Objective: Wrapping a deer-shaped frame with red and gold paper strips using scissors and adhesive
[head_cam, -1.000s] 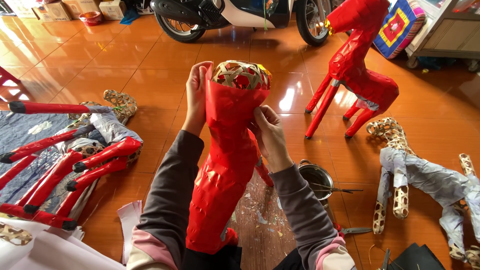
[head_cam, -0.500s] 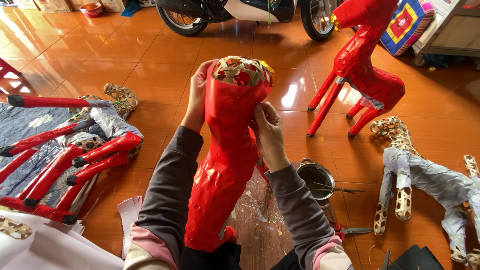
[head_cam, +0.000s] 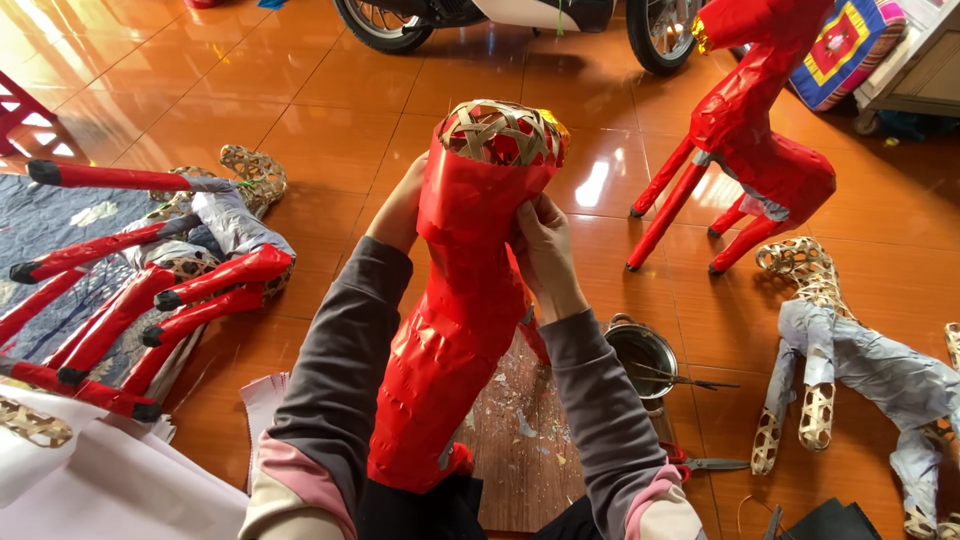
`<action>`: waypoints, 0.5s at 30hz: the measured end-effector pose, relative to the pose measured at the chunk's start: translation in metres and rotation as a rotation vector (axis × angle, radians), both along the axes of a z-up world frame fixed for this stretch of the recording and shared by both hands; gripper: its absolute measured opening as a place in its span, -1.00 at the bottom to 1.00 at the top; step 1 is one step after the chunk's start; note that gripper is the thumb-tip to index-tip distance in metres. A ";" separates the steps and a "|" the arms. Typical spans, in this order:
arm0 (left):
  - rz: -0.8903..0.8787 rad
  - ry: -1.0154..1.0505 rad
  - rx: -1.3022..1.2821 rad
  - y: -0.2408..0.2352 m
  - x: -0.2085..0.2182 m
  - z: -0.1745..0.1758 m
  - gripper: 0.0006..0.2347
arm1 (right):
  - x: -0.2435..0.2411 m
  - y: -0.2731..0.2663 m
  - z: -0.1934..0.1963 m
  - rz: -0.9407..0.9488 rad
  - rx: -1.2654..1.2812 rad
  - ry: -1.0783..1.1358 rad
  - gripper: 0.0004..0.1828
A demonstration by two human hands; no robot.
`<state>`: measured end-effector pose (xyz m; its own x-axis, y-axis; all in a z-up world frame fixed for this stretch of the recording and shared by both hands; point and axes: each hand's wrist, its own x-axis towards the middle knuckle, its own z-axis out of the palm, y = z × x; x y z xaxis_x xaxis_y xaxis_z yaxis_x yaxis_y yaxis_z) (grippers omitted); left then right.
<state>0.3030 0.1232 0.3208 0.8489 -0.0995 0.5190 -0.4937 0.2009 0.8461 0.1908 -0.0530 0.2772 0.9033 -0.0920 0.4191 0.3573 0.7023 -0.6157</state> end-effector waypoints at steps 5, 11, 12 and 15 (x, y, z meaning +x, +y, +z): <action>0.079 0.081 0.037 0.000 0.001 -0.008 -0.82 | 0.019 -0.010 -0.031 0.017 -0.010 -0.027 -0.85; 0.088 0.359 -0.072 0.019 -0.023 -0.015 -0.81 | -0.059 -0.010 0.028 -0.392 -0.198 0.087 -0.95; 0.091 0.358 -0.076 0.019 -0.050 0.001 -0.81 | -0.070 -0.005 0.039 -0.389 -0.201 0.085 -0.95; -0.071 0.370 -0.100 0.016 -0.105 0.035 -0.55 | -0.084 0.013 0.061 -0.639 -0.265 -0.010 -0.84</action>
<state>0.1976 0.1394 0.3558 0.9734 -0.1293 0.1892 -0.1408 0.3143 0.9388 0.1070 -0.0399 0.3379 0.7020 -0.4983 0.5088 0.6574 0.1786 -0.7321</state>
